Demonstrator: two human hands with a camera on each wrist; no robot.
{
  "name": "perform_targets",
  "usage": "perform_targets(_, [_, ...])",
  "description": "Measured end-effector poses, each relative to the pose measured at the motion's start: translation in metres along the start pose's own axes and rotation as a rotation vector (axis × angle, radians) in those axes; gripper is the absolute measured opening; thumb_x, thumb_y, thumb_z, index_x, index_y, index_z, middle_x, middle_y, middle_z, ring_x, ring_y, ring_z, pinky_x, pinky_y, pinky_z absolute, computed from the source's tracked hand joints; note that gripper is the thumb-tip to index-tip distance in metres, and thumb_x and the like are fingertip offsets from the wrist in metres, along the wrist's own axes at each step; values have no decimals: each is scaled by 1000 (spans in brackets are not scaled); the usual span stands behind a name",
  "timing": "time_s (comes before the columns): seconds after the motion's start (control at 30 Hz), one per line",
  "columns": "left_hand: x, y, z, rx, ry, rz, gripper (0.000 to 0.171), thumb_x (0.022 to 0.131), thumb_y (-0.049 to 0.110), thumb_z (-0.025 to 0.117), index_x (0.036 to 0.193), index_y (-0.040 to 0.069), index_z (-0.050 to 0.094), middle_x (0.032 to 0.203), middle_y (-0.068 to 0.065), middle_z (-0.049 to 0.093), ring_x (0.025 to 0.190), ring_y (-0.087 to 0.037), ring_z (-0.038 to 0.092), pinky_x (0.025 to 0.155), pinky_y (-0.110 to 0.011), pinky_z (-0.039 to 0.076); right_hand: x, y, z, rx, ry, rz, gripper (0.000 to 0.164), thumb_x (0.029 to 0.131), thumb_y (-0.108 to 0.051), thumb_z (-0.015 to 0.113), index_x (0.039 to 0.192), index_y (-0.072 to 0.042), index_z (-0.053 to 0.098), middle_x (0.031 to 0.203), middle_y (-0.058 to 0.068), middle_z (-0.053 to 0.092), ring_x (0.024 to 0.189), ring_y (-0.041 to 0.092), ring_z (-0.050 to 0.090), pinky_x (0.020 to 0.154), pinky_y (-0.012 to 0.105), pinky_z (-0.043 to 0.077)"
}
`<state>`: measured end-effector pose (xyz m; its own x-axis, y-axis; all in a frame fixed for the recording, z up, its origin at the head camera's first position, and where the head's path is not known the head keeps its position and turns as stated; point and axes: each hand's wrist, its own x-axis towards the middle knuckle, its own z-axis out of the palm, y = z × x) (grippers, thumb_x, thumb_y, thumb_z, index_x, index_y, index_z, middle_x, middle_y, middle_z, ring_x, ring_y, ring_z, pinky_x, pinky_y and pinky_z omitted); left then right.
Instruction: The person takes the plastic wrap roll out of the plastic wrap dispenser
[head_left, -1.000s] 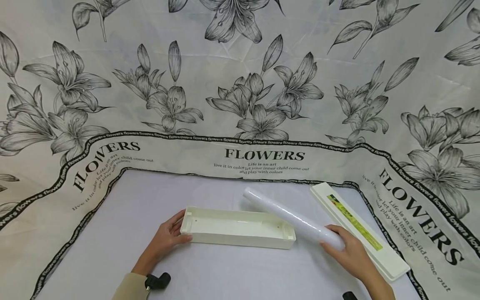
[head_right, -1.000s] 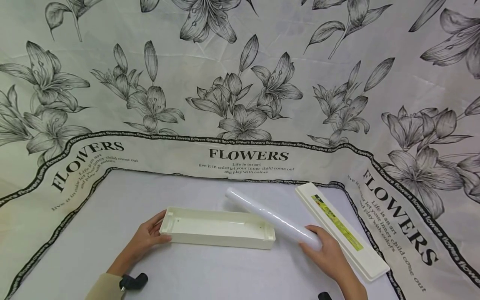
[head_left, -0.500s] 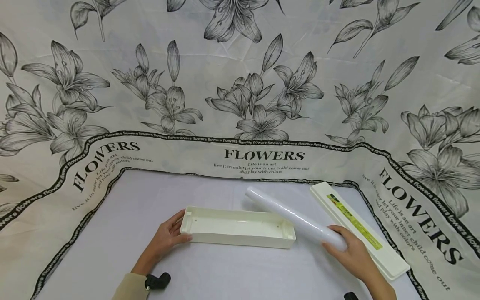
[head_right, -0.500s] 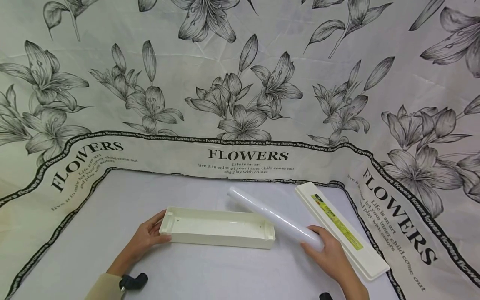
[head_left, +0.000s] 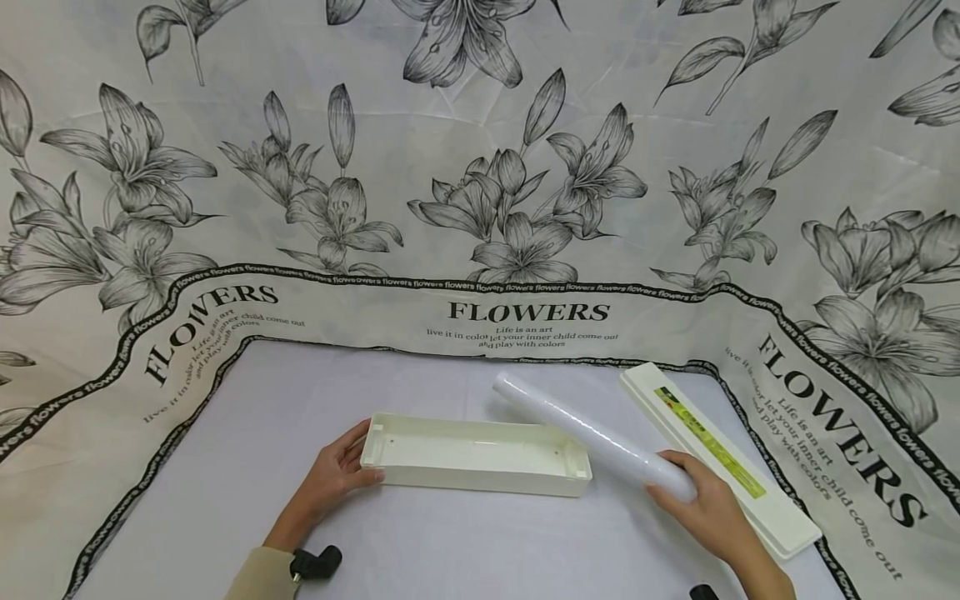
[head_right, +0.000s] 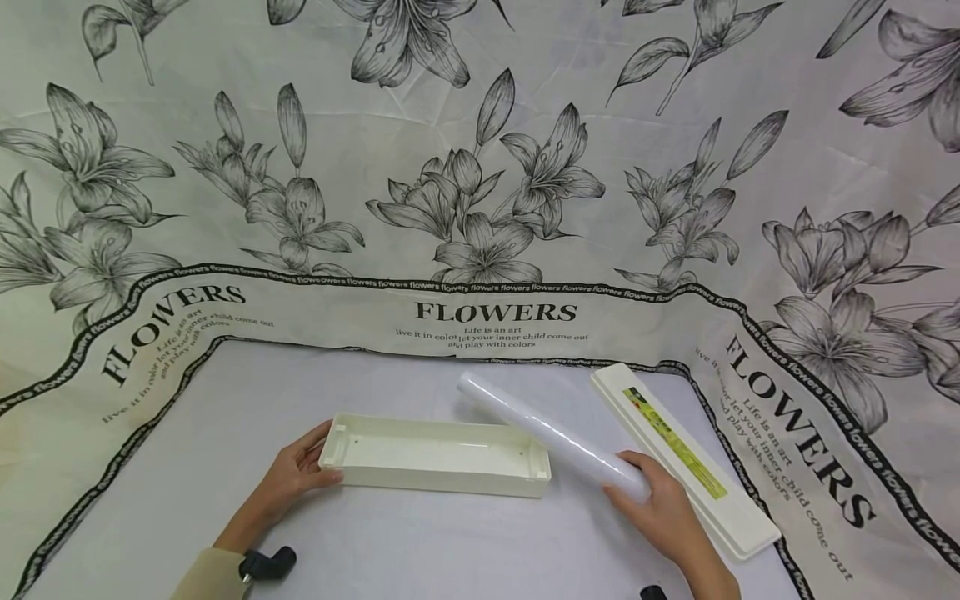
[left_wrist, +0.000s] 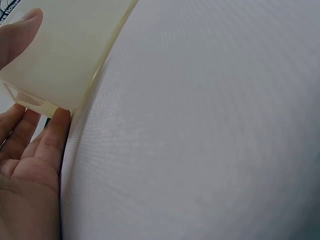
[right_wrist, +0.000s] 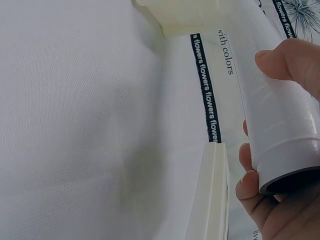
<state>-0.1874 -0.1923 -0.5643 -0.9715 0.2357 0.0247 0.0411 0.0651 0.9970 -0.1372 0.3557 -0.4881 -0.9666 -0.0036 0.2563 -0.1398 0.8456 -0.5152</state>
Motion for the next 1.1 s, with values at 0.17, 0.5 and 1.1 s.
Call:
perform_targets(0.17, [0, 0, 0, -4, -3, -2, 103, 81, 6, 85, 162, -1, 23, 167, -24, 27, 154, -40, 28, 105, -8, 42, 0, 0, 0, 2, 0, 0, 54, 86, -34, 84, 129, -9, 64, 121, 19, 71, 91, 20, 60, 67, 28, 49])
perform_targets(0.5, [-1, 0, 0, -3, -3, -1, 102, 82, 7, 85, 162, 0, 23, 167, -23, 28, 154, -41, 29, 105, -9, 42, 0, 1, -1, 9, -13, 8, 55, 87, -34, 84, 130, -7, 63, 122, 22, 70, 93, 25, 61, 67, 29, 50])
perform_targets(1.1, [0, 0, 0, 9, 1, 2, 101, 82, 8, 85, 162, 0, 24, 167, -24, 27, 154, -41, 28, 106, -9, 42, -3, 8, -4, 1, -11, 18, 56, 86, -34, 85, 131, -8, 63, 123, 21, 70, 93, 18, 60, 68, 28, 50])
